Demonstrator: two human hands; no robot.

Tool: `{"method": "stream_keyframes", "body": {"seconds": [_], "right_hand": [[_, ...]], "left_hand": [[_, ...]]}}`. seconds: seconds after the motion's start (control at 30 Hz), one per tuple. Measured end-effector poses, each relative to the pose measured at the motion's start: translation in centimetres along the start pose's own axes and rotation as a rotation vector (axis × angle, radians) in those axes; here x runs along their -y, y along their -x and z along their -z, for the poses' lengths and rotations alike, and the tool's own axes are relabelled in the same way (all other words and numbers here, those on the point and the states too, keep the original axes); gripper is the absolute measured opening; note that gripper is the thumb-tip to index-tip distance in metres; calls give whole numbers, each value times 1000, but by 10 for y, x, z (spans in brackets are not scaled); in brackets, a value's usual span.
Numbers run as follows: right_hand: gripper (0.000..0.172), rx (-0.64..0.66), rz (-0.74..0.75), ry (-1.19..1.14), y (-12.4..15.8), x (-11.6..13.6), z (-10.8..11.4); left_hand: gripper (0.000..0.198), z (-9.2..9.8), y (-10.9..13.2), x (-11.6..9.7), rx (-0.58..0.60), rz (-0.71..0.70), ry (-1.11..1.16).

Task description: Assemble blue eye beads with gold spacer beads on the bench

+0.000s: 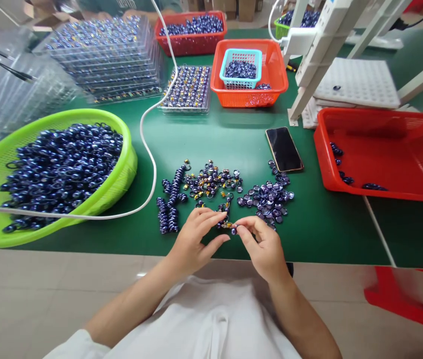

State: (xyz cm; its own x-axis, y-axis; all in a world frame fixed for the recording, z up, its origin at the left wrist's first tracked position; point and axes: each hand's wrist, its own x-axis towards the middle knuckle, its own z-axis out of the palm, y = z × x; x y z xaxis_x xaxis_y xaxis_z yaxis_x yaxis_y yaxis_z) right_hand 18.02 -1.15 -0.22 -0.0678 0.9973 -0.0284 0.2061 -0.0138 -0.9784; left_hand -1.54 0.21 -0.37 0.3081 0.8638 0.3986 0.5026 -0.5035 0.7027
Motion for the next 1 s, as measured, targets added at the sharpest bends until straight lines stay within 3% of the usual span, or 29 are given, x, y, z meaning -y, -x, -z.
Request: {"method": "stream_keyframes", "body": {"seconds": [0.23, 0.37, 0.47, 0.57, 0.7, 0.83, 1.0], "right_hand": [[13, 84, 29, -110, 5, -3, -2], [44, 210, 292, 90, 6, 0, 4], [52, 301, 439, 236, 5, 6, 5], [49, 299, 503, 291, 4, 7, 4], [48, 212, 602, 226, 5, 1, 3], [41, 118, 568, 164, 10, -2, -1], [21, 26, 370, 122, 16, -1, -9]], "left_hand": [[22, 6, -2, -7, 79, 68, 330], [18, 11, -2, -11, 138, 204, 418], [10, 15, -2, -14, 216, 283, 484], [13, 17, -3, -16, 291, 355, 552], [12, 17, 1, -16, 290, 469, 638], [17, 14, 7, -15, 226, 501, 668], [18, 2, 13, -18, 65, 373, 654]]}}
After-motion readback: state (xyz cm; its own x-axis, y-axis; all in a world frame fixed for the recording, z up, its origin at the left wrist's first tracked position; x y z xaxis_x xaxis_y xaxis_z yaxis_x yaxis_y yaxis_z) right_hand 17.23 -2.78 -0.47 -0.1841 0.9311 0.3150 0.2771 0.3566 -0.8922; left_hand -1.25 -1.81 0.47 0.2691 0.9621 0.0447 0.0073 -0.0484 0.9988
